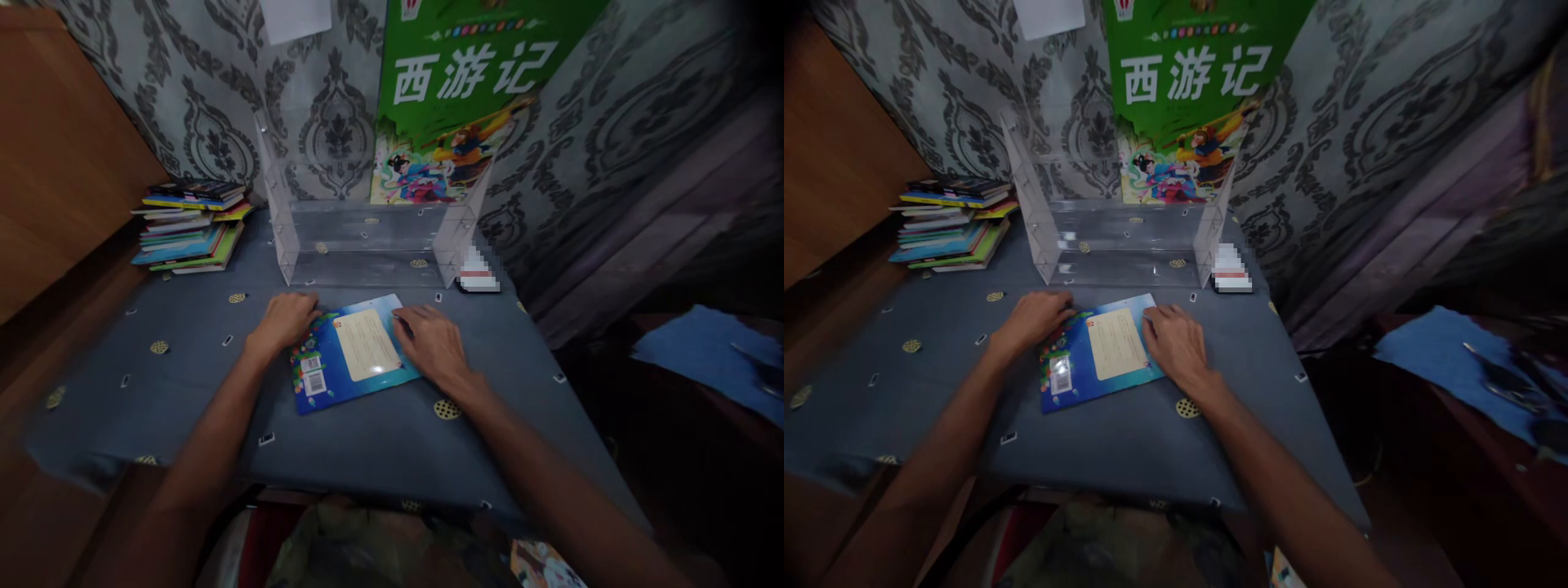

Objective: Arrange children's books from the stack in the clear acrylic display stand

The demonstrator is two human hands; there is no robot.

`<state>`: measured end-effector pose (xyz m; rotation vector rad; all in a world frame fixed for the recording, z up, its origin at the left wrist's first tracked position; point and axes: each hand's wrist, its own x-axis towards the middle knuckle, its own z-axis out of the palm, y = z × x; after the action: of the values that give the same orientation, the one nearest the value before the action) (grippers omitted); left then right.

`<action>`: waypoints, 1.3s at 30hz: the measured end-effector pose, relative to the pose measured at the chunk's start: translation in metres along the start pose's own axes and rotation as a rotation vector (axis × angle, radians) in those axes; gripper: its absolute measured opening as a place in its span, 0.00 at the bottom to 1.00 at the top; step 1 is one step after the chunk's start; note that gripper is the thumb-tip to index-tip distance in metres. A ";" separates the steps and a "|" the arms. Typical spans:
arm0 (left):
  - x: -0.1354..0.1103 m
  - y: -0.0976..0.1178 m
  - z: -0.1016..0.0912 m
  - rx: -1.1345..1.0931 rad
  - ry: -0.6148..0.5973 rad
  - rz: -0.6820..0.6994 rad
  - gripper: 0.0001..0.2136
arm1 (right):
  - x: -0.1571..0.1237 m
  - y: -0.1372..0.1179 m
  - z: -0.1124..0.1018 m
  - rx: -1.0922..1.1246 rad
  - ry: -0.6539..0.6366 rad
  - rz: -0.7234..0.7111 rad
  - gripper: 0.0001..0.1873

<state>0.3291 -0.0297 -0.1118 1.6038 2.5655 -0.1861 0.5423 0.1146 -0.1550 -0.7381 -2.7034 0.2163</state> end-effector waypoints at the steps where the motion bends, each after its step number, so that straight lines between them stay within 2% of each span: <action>1: -0.001 0.001 0.001 -0.004 -0.017 -0.015 0.12 | 0.000 0.001 0.000 0.004 0.007 -0.011 0.13; 3: -0.001 0.002 0.004 -0.060 -0.055 0.006 0.12 | 0.000 0.001 -0.001 0.011 0.011 -0.025 0.13; 8: -0.001 0.002 0.011 -0.240 -0.073 0.197 0.09 | 0.000 -0.003 -0.007 -0.004 -0.058 0.006 0.14; 15: 0.001 0.005 0.012 -0.398 -0.083 0.308 0.10 | -0.003 -0.020 -0.016 -0.048 -0.194 0.006 0.15; 17: 0.000 0.009 0.012 -0.456 -0.126 0.340 0.10 | -0.003 -0.025 -0.017 -0.040 -0.222 -0.007 0.15; 21: -0.004 0.018 0.011 -0.661 -0.352 0.257 0.11 | 0.003 -0.027 -0.014 -0.020 -0.223 -0.059 0.17; 24: -0.006 0.022 0.010 -0.751 -0.411 0.198 0.11 | 0.012 -0.023 -0.007 0.018 -0.219 -0.117 0.19; 28: -0.005 0.022 0.014 -0.822 -0.387 0.156 0.13 | 0.026 -0.017 0.005 0.101 -0.201 -0.185 0.22; 33: 0.001 0.022 0.025 -0.852 -0.266 0.155 0.18 | 0.036 -0.015 0.012 0.170 -0.155 -0.256 0.20; 39: 0.014 0.026 0.040 -0.864 -0.147 0.078 0.18 | 0.040 -0.017 0.018 0.101 -0.109 -0.275 0.17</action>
<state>0.3479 -0.0124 -0.1548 1.2601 2.0008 0.6852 0.4960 0.1200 -0.1567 -0.3294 -2.8335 0.3312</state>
